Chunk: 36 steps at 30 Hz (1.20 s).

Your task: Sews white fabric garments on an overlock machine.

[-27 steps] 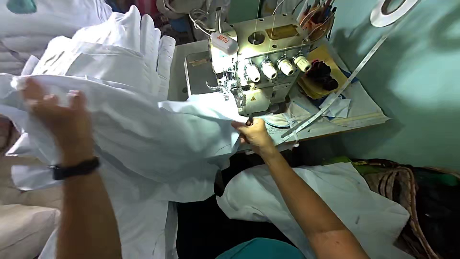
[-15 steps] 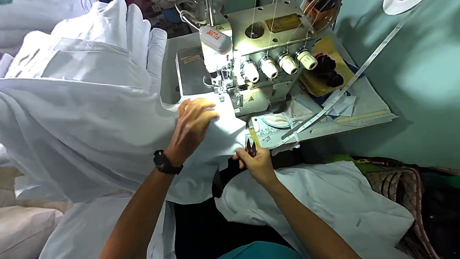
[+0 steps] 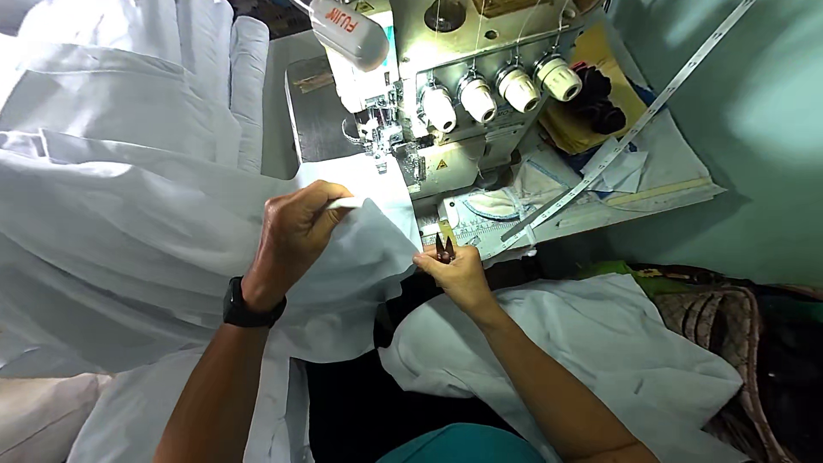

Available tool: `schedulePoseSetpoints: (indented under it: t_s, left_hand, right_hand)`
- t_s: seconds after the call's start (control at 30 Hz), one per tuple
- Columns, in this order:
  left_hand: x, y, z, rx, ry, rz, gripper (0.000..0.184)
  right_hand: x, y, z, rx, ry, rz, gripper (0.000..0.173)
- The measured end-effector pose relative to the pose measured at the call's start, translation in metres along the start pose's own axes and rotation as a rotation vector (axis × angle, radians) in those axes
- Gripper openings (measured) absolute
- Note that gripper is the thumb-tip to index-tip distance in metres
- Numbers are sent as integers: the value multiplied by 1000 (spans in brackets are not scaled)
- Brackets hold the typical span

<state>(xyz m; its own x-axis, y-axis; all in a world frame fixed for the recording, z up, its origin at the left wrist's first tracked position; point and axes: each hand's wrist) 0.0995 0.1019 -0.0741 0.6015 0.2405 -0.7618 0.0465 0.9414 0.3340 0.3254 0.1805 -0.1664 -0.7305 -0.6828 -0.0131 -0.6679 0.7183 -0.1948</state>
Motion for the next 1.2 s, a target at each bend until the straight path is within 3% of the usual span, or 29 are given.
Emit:
schedulePoseSetpoints:
  t_s: [0.2,0.33,0.43,0.53,0.63,0.77,0.83,0.93,1.13,1.2]
  left_hand:
    - [2,36,-6,121,87,-43,20]
    - [7,49,-33,36,-117,-74,15]
    - [1,45,-29,-22,-159,-125,13]
    - [8,39,-19,-126,-139,-53,7]
    - [15,34,-1,-148,55,-13,6]
    - [57,15,33,-148,606,33,25]
    - [75,8,32,-225,684,94,31]
    - [71,11,19,-245,528,91,32]
    - [25,39,-11,-235,236,-99,32]
    - [15,52,-23,-244,191,-104,25]
  right_hand:
    - [8,-3,4,-37,158,76,20]
    - [13,-13,7,-78,100,71,20]
    - [12,-29,3,-126,36,-10,17]
    - [12,-33,3,-113,73,8,18]
    - [15,-37,4,-108,41,-3,10]
    - [13,-49,4,-260,-53,-72,7]
    - [13,-48,-2,-319,-53,-41,8]
    - [17,-43,-14,-407,-107,-25,7]
    - [24,-5,-28,-443,-199,53,7]
    - [27,11,-34,-456,-168,89,6]
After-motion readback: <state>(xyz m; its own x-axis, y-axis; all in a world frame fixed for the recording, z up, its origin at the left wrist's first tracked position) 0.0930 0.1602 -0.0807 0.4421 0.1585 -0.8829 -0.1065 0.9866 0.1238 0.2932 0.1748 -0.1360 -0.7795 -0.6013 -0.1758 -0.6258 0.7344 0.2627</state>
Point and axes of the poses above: each hand's wrist, its own y-axis towards the middle knuckle, its own x-axis out of the palm, z = x × y, and after that the axes turned 11 degrees about -z, right-handed
